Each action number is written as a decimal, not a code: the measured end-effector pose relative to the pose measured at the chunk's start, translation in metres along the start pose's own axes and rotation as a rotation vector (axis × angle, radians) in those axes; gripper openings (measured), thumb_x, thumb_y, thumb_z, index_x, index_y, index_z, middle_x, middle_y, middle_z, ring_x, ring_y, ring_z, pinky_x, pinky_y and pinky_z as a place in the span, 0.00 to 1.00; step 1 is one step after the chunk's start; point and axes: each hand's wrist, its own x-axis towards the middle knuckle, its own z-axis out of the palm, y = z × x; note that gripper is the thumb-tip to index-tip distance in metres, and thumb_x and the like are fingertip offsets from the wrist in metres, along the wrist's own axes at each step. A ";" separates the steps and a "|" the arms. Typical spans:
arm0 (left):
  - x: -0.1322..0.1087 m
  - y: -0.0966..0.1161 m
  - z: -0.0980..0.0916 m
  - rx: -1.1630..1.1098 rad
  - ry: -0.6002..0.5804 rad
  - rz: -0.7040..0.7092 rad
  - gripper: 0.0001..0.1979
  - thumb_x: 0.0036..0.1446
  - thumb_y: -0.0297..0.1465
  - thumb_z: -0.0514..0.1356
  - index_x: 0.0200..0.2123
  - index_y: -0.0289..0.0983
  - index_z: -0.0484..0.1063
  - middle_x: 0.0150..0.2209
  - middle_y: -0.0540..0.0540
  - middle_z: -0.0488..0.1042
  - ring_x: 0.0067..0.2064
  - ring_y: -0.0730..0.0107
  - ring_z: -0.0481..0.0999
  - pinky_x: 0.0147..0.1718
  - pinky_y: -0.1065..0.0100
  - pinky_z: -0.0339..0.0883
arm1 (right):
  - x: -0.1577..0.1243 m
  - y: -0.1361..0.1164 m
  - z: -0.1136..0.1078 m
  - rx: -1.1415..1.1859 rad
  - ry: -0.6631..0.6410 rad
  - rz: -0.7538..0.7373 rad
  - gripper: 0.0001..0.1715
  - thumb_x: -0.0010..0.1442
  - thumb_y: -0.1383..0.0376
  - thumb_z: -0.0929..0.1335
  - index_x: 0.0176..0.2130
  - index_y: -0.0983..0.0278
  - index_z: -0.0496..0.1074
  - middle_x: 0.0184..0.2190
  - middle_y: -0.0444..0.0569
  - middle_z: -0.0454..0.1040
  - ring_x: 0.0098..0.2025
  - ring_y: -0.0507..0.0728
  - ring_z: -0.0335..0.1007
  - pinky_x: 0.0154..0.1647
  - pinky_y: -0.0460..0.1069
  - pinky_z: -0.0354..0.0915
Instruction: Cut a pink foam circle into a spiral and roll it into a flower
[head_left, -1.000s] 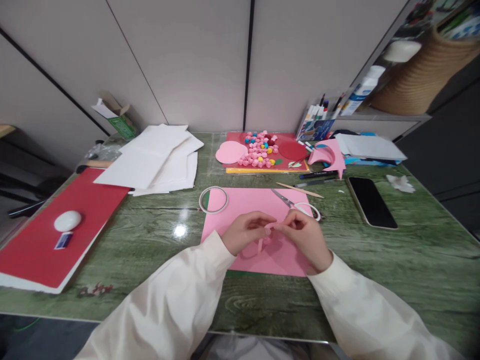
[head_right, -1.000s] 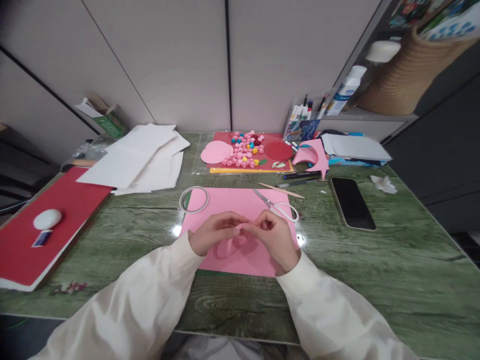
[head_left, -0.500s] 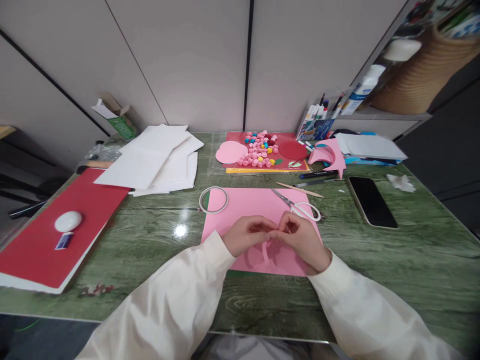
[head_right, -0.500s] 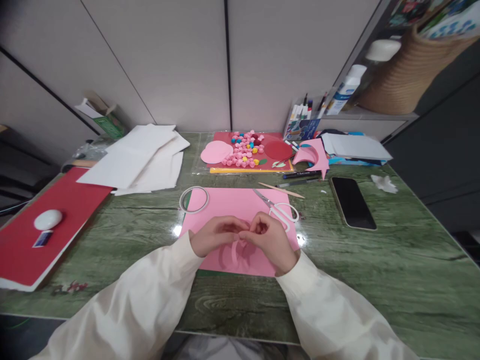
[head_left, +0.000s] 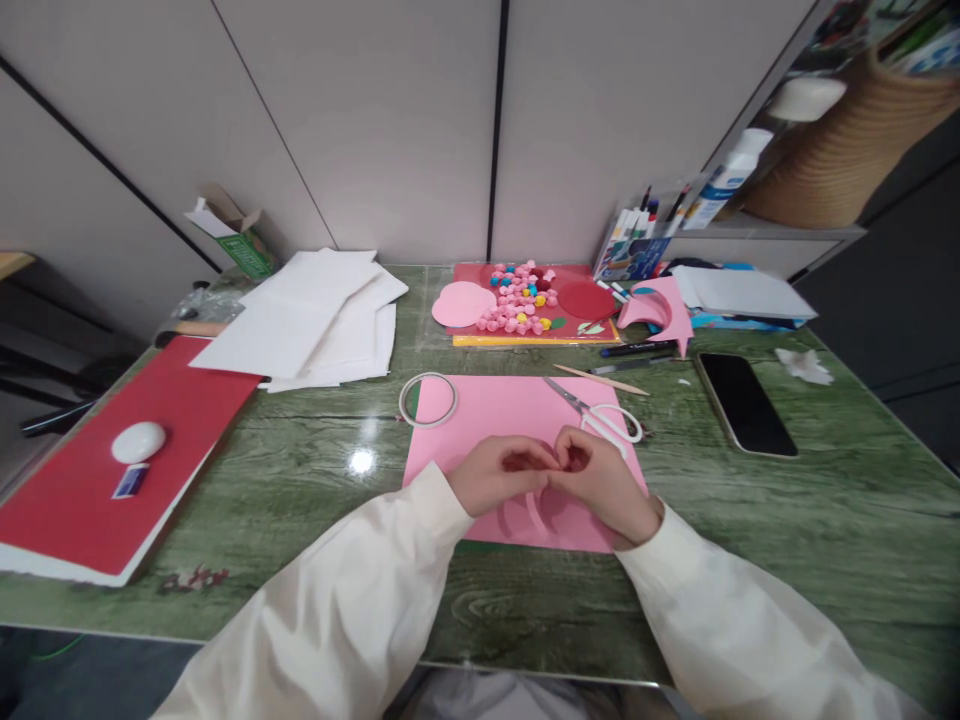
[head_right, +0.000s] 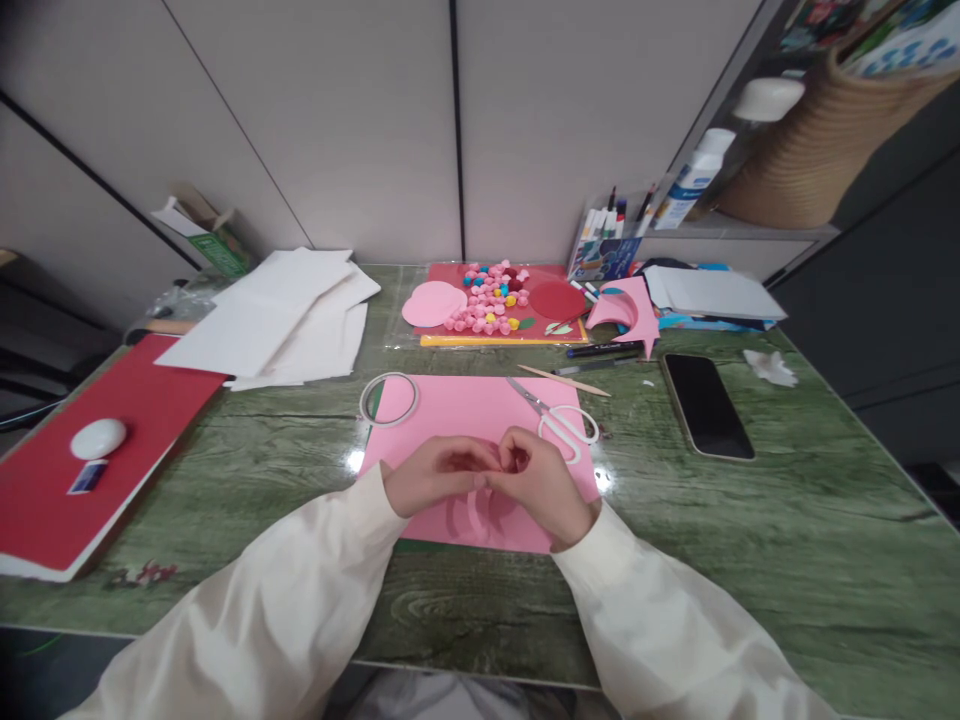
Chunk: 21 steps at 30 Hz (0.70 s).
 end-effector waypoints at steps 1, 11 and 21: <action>0.000 0.000 0.000 0.013 0.003 0.004 0.11 0.47 0.32 0.60 0.33 0.31 0.71 0.35 0.42 0.72 0.37 0.68 0.71 0.38 0.67 0.63 | 0.000 0.000 0.000 -0.002 -0.006 0.000 0.15 0.42 0.70 0.69 0.20 0.63 0.56 0.18 0.37 0.54 0.22 0.49 0.49 0.21 0.44 0.49; 0.000 -0.005 0.007 0.343 0.099 0.036 0.09 0.43 0.34 0.62 0.25 0.33 0.69 0.30 0.47 0.73 0.34 0.70 0.70 0.37 0.69 0.62 | -0.004 0.006 0.006 -0.244 -0.059 -0.114 0.16 0.43 0.70 0.68 0.21 0.62 0.54 0.20 0.38 0.57 0.23 0.49 0.52 0.23 0.44 0.50; 0.005 -0.008 -0.001 0.224 0.235 0.002 0.07 0.48 0.32 0.57 0.29 0.34 0.69 0.27 0.48 0.71 0.29 0.74 0.68 0.30 0.72 0.63 | -0.003 0.003 0.004 -0.371 -0.005 -0.137 0.12 0.44 0.67 0.70 0.24 0.62 0.60 0.21 0.39 0.64 0.25 0.51 0.59 0.27 0.45 0.55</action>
